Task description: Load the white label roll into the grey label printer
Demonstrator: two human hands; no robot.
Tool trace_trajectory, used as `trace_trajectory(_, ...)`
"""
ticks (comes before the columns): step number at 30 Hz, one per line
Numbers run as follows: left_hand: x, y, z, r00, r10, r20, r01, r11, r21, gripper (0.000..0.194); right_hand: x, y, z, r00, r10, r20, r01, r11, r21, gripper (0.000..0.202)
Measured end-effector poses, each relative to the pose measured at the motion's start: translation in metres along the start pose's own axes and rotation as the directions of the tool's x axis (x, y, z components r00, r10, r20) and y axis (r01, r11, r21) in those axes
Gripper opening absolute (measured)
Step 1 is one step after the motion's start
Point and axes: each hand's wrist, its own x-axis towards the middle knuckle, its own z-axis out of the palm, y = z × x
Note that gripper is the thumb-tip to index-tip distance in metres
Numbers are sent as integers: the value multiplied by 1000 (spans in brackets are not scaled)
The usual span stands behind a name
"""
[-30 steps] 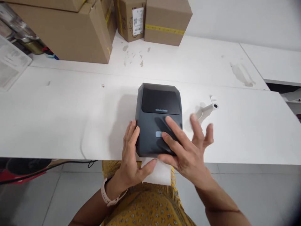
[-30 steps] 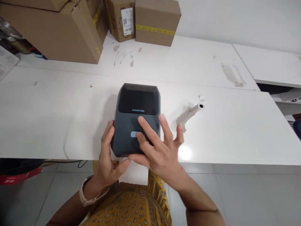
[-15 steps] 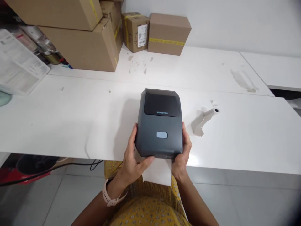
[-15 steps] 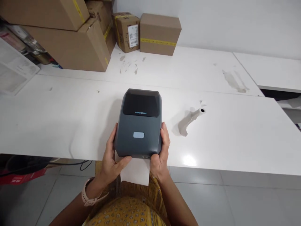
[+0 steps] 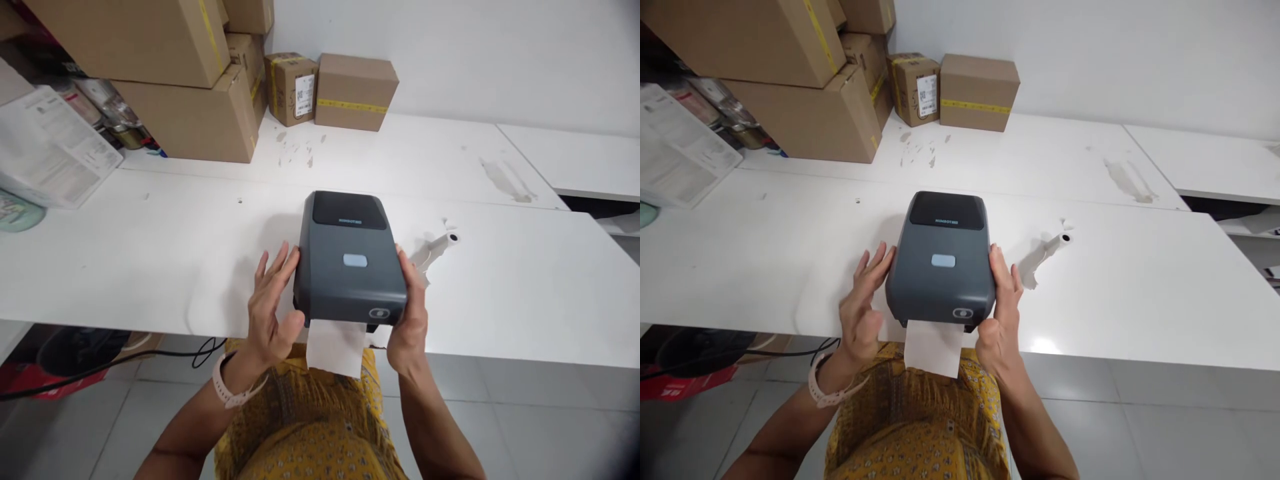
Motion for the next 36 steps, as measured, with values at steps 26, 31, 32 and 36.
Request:
trace_trajectory(26, 54, -57, 10, 788, -512, 343, 570, 816, -92, 71, 215, 0, -14, 978, -188, -93, 177, 978, -111, 69)
trace_trajectory(31, 58, -51, 10, 799, -492, 347, 517, 856, 23, 67, 152, 10, -29, 997, -54, 57, 65, 972, -228, 60)
trace_trajectory(32, 60, -49, 9, 804, -480, 350, 491, 869, 62, 67, 145, 9, -30, 992, -52, 118, 83, 959, -270, 57)
trace_trajectory(36, 64, -48, 7, 820, -424, 385, 401, 905, 144, 73, 137, -3, -30, 977, -121, 177, 186, 891, -414, 43)
